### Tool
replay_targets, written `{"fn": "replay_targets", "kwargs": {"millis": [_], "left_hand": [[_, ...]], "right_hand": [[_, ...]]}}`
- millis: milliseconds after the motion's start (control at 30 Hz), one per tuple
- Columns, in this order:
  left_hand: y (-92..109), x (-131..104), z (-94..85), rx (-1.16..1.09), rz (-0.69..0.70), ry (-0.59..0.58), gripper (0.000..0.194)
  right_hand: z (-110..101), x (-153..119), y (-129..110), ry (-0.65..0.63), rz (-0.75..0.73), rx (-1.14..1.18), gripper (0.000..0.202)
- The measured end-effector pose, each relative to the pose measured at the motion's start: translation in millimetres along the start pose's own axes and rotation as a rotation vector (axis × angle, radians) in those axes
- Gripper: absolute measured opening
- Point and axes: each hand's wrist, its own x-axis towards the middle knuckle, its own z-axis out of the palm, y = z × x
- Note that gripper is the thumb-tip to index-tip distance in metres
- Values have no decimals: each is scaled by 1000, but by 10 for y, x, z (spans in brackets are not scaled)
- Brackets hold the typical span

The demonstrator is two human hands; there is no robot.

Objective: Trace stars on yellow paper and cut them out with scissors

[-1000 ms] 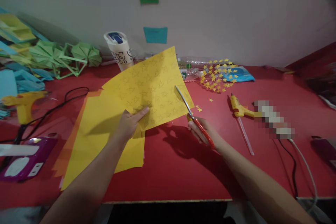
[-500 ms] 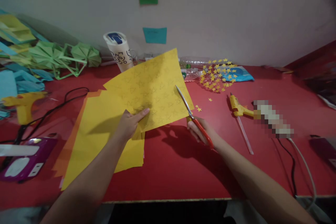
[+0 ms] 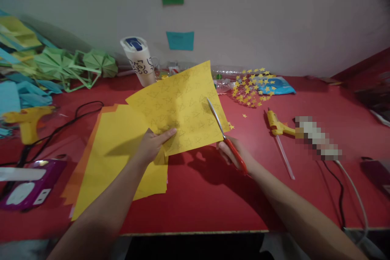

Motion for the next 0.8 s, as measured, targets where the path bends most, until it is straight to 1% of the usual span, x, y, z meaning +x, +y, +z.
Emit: {"fn": "replay_targets", "kwargs": {"millis": [167, 400, 600, 700, 800], "left_hand": [[-19, -4, 26, 9, -3, 7, 40], [-71, -5, 20, 97, -35, 68, 37], [-66, -23, 39, 87, -35, 37, 36], [-73, -21, 62, 67, -30, 33, 36], [-66, -30, 77, 62, -36, 36, 35]], "right_hand": [[23, -13, 0, 0, -4, 47, 44], [39, -20, -33, 10, -4, 61, 46], [52, -39, -73, 65, -1, 16, 48], [56, -42, -87, 66, 13, 21, 48], [56, -26, -64, 63, -15, 29, 48]]}}
